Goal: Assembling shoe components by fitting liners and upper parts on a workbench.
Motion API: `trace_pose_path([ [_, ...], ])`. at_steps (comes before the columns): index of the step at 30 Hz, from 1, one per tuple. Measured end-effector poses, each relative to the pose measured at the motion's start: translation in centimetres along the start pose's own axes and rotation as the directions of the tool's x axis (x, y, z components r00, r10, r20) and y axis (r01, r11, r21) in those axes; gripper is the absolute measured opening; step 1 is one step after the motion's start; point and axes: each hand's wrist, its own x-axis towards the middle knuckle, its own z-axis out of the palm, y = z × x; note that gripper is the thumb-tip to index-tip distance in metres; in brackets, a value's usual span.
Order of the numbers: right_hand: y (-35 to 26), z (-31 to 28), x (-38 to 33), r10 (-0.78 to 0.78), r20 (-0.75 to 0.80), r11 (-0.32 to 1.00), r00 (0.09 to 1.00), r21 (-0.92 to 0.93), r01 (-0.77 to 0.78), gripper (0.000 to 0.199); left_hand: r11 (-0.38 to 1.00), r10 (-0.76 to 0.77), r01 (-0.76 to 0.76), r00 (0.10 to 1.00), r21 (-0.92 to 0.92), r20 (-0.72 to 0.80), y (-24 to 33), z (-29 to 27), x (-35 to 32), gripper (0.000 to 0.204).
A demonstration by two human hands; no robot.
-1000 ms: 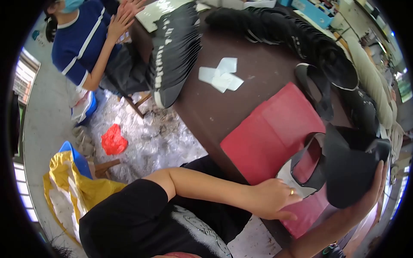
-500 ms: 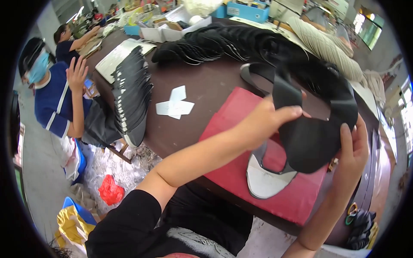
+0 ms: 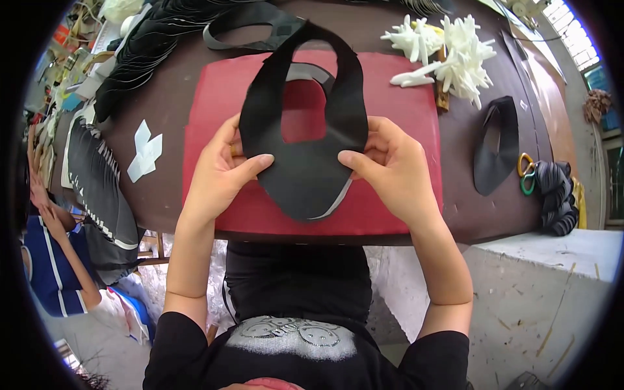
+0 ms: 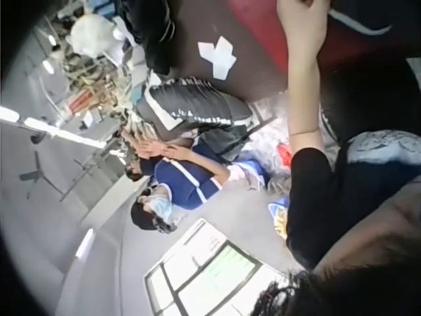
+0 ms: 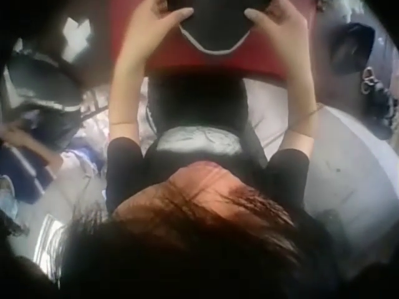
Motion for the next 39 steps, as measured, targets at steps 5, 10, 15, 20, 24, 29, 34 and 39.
trace_pose_path([
  [5,1.5,-0.8,0.2,-0.033,0.037,0.996,0.999,-0.086,0.036,0.031,0.987,-0.040,0.046,0.998,0.152,-0.045,-0.2,0.9,-0.4,0.047],
  [10,2.7,-1.0,0.9,-0.046,0.030,0.978,0.998,-0.202,0.051,0.031,0.971,-0.062,0.077,0.995,0.228,-0.073,-1.1,1.3,-0.6,0.049],
  [15,3.5,-1.2,1.7,-0.023,0.028,0.967,0.999,-0.253,0.029,0.029,0.960,-0.058,0.080,0.994,0.268,-0.089,-1.8,1.4,-0.3,0.048],
  [20,3.7,-1.4,1.9,-0.046,0.026,0.946,0.999,-0.319,0.052,0.027,0.951,-0.062,0.088,0.993,0.296,-0.097,-1.8,1.5,0.0,0.047],
  [24,3.8,-1.3,1.8,-0.099,0.023,0.916,0.995,-0.389,0.100,0.026,0.944,-0.073,0.099,0.993,0.314,-0.096,-1.4,1.6,0.0,0.047],
  [29,3.7,-1.1,1.6,-0.156,0.017,0.890,0.988,-0.431,0.148,0.027,0.943,-0.091,0.118,0.991,0.313,-0.098,-1.2,1.6,-0.1,0.045],
  [34,3.3,-0.8,1.3,-0.175,0.031,0.863,0.984,-0.476,0.169,0.026,0.942,-0.102,0.128,0.990,0.309,-0.099,-1.2,1.4,-0.2,0.039],
  [39,3.3,-0.5,1.2,-0.217,0.041,0.841,0.975,-0.499,0.208,0.024,0.883,-0.064,0.112,0.991,0.456,-0.119,-1.1,1.8,-0.4,0.034],
])
